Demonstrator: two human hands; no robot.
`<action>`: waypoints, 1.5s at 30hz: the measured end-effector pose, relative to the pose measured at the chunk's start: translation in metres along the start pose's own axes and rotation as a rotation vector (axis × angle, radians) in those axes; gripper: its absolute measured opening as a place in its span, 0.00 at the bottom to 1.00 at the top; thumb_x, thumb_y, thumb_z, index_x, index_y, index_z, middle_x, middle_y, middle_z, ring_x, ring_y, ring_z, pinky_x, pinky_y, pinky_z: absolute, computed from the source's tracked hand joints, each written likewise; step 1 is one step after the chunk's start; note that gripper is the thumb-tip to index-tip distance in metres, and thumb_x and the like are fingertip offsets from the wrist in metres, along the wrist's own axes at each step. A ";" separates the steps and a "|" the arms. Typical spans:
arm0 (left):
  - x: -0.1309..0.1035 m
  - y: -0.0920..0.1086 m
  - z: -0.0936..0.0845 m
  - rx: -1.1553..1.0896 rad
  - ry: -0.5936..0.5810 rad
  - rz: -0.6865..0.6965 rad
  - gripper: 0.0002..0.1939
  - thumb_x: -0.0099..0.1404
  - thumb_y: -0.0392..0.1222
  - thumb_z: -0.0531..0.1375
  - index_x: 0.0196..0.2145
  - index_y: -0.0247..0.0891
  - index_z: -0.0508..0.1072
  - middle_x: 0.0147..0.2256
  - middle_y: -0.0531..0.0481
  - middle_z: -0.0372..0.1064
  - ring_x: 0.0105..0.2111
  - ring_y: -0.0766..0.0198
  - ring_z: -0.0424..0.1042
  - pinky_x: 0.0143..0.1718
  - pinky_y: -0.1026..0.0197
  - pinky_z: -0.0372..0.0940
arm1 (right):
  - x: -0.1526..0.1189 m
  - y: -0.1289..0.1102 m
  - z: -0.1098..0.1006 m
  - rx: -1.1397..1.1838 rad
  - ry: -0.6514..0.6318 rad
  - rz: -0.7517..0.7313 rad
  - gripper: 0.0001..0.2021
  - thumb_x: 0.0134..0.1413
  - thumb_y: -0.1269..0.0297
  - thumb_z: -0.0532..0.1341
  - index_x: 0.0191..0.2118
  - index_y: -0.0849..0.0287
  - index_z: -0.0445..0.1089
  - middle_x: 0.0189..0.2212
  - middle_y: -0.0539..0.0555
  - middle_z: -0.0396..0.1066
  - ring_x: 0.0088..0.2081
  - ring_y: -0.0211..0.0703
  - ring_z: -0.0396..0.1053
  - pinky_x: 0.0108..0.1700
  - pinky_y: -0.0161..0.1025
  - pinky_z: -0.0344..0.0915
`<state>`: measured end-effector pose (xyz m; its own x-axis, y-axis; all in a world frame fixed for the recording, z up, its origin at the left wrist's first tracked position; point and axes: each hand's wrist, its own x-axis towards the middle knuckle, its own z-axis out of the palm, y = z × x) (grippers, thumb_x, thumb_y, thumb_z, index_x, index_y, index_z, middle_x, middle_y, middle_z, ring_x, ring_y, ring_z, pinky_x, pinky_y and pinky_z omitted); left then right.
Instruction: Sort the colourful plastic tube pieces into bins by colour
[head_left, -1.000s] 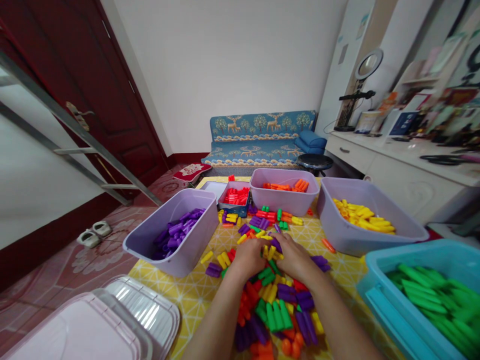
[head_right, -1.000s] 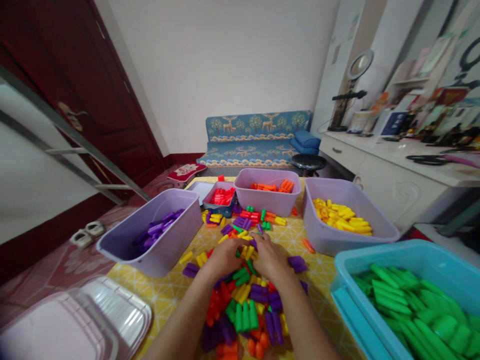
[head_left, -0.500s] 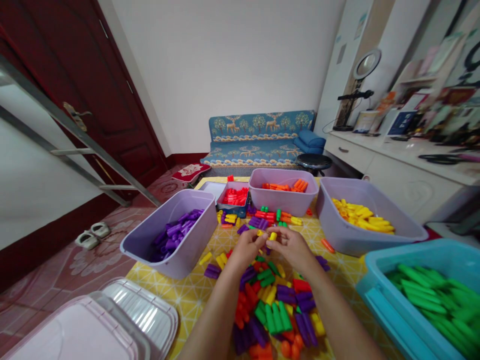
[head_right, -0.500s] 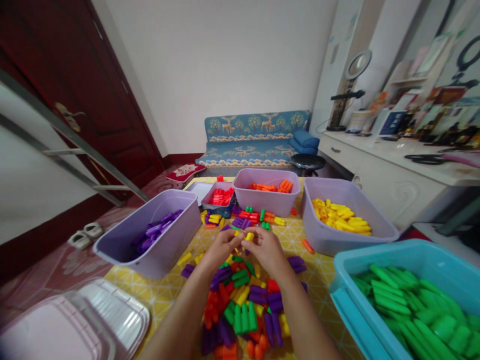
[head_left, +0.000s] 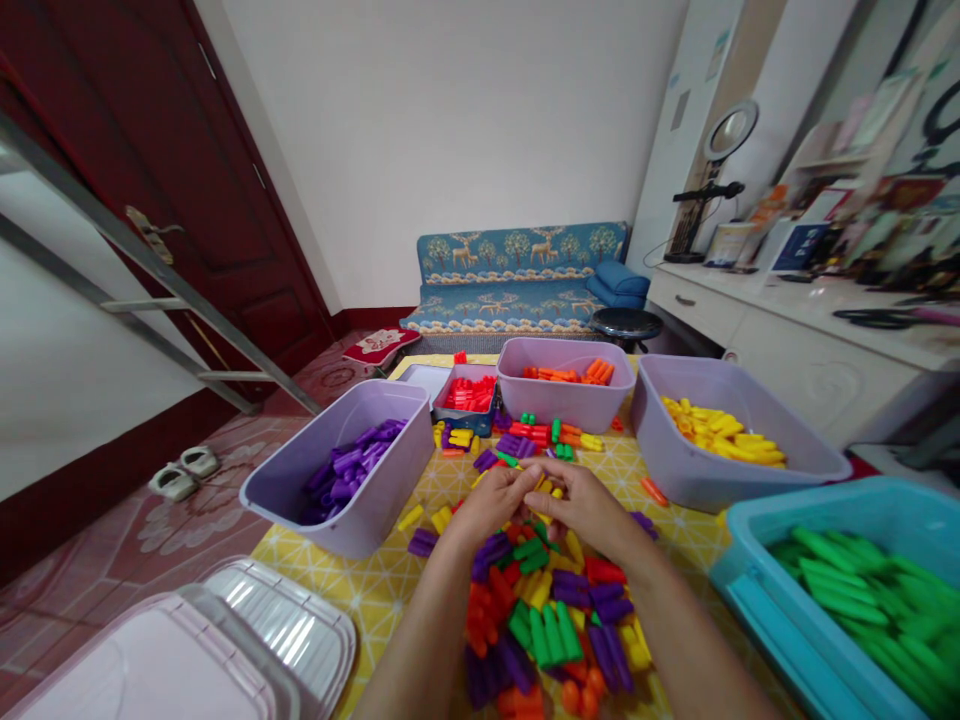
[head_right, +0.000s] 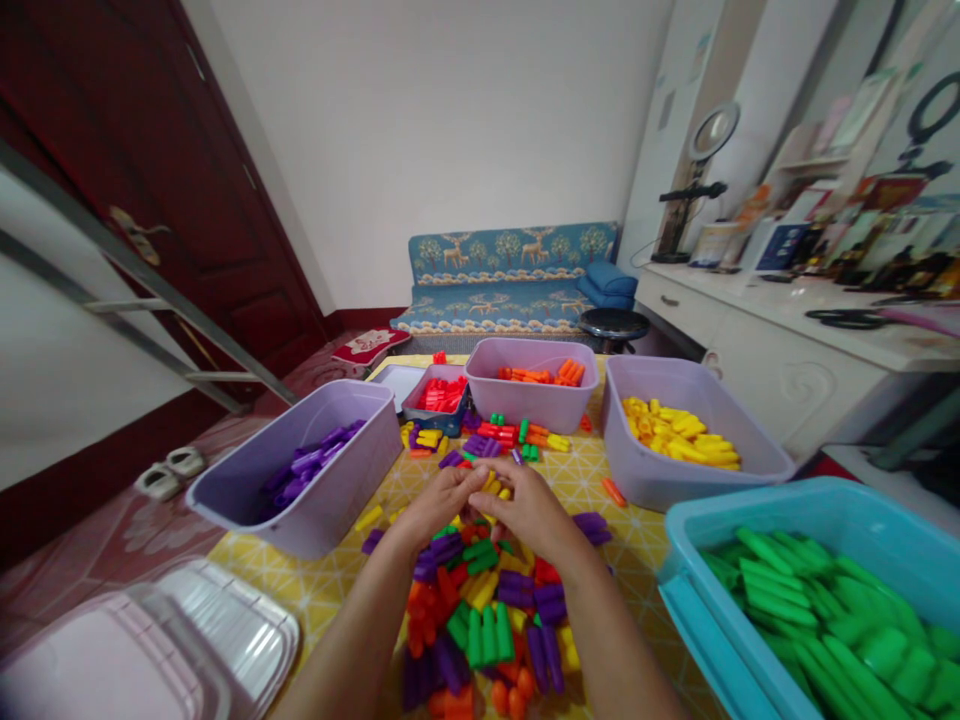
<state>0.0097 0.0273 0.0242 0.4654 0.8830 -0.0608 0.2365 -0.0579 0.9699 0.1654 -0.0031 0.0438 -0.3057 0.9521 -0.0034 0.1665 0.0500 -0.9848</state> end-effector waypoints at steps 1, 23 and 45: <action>0.000 0.000 0.000 -0.004 0.005 0.001 0.32 0.57 0.70 0.50 0.19 0.35 0.65 0.15 0.55 0.59 0.17 0.69 0.60 0.22 0.66 0.55 | 0.000 -0.001 0.000 -0.004 0.005 -0.009 0.22 0.49 0.56 0.63 0.50 0.56 0.67 0.28 0.48 0.74 0.16 0.33 0.66 0.18 0.30 0.62; 0.012 -0.022 -0.016 0.065 0.363 0.128 0.16 0.59 0.51 0.57 0.26 0.33 0.71 0.20 0.54 0.62 0.21 0.71 0.58 0.23 0.67 0.52 | -0.006 -0.015 -0.050 0.885 0.966 -0.504 0.11 0.50 0.58 0.63 0.38 0.54 0.66 0.56 0.54 0.63 0.55 0.42 0.66 0.55 0.45 0.62; 0.004 -0.024 0.004 0.549 0.190 0.133 0.30 0.50 0.31 0.63 0.52 0.37 0.69 0.50 0.43 0.66 0.45 0.58 0.69 0.47 0.58 0.65 | 0.016 0.055 -0.008 -0.607 0.136 -0.142 0.29 0.41 0.78 0.58 0.54 0.58 0.67 0.54 0.57 0.67 0.56 0.47 0.63 0.59 0.46 0.56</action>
<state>0.0093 0.0309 -0.0006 0.3725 0.9165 0.1456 0.6163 -0.3616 0.6996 0.1776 0.0178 -0.0094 -0.2486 0.9514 0.1817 0.6469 0.3027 -0.6999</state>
